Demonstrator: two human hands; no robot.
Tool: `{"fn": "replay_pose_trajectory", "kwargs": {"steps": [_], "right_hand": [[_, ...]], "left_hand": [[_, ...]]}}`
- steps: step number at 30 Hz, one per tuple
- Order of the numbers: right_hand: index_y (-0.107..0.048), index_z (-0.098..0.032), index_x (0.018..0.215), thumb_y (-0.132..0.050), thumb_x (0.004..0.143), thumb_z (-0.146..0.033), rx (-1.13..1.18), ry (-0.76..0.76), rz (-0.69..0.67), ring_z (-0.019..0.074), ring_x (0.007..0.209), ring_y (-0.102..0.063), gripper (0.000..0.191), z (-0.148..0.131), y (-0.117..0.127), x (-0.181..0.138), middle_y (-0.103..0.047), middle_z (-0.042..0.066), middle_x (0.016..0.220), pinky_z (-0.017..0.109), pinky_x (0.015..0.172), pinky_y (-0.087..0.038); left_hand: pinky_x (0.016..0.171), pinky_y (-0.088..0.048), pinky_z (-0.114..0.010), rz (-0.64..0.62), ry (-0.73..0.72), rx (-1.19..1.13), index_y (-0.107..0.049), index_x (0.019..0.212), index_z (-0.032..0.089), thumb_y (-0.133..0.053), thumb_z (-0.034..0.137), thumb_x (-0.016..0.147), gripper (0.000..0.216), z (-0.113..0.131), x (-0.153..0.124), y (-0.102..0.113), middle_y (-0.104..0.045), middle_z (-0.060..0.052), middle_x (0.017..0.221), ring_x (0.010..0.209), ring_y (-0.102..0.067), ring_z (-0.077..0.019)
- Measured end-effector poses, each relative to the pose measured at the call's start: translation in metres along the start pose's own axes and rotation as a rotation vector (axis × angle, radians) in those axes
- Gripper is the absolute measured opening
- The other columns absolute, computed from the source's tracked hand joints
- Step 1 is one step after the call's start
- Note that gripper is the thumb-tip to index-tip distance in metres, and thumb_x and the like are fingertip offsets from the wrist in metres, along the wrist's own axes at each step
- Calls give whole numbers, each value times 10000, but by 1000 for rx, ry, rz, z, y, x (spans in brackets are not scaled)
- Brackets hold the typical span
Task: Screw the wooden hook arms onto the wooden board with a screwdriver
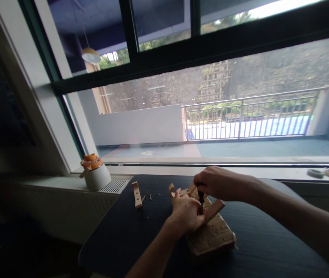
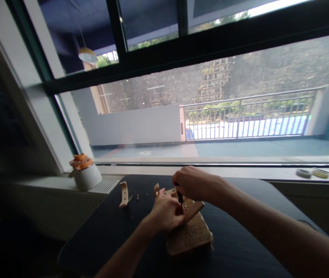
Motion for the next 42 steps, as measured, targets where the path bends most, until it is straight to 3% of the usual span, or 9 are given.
{"fn": "replay_pose_trajectory", "kwargs": {"steps": [9,15,25,31,42], "right_hand": [[-712,-205,933,-536,837,-199,17,-5,-27,192,709,-629,201,2,3,-4,-723,53,802,267,564,-318],[-711,-190,903,-520,850,-184,38,18,-25,185,739,-631,199,6,-6,0,-723,56,816,264,607,-349],[-699,-159,796,-492,858,-210,5,-8,4,163,622,-573,222,1,-4,-3,-689,69,720,266,537,-291],[-706,-180,785,-548,796,-197,16,31,-32,172,715,-603,159,-5,-7,0,-714,64,801,261,578,-312],[-689,-159,779,-513,845,-223,10,-19,-7,162,637,-570,199,4,-14,2,-694,77,734,272,542,-276]], "left_hand": [[1097,-167,-572,12,-3,-9,-753,693,228,-608,408,753,238,-1,-1,0,-721,-65,763,955,-628,-293],[1107,-162,-560,-10,-9,18,-758,711,222,-603,407,754,245,1,-1,-1,-714,-60,742,932,-629,-277],[1124,-115,-585,-94,1,34,-736,710,231,-610,390,732,204,2,-2,-3,-731,-52,821,1027,-605,-277],[1122,-105,-603,-125,-15,41,-716,691,231,-620,384,724,184,1,-1,-5,-732,-31,851,1087,-575,-285],[1095,-141,-642,-170,-7,65,-726,734,226,-634,376,713,177,2,2,-5,-734,-35,850,1009,-617,-298]]}}
Point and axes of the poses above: each hand's wrist, its own x-axis towards the middle knuckle, its own y-axis out of the back of the hand, z = x × y, the point moved 9 cm from there along x, towards the middle knuckle
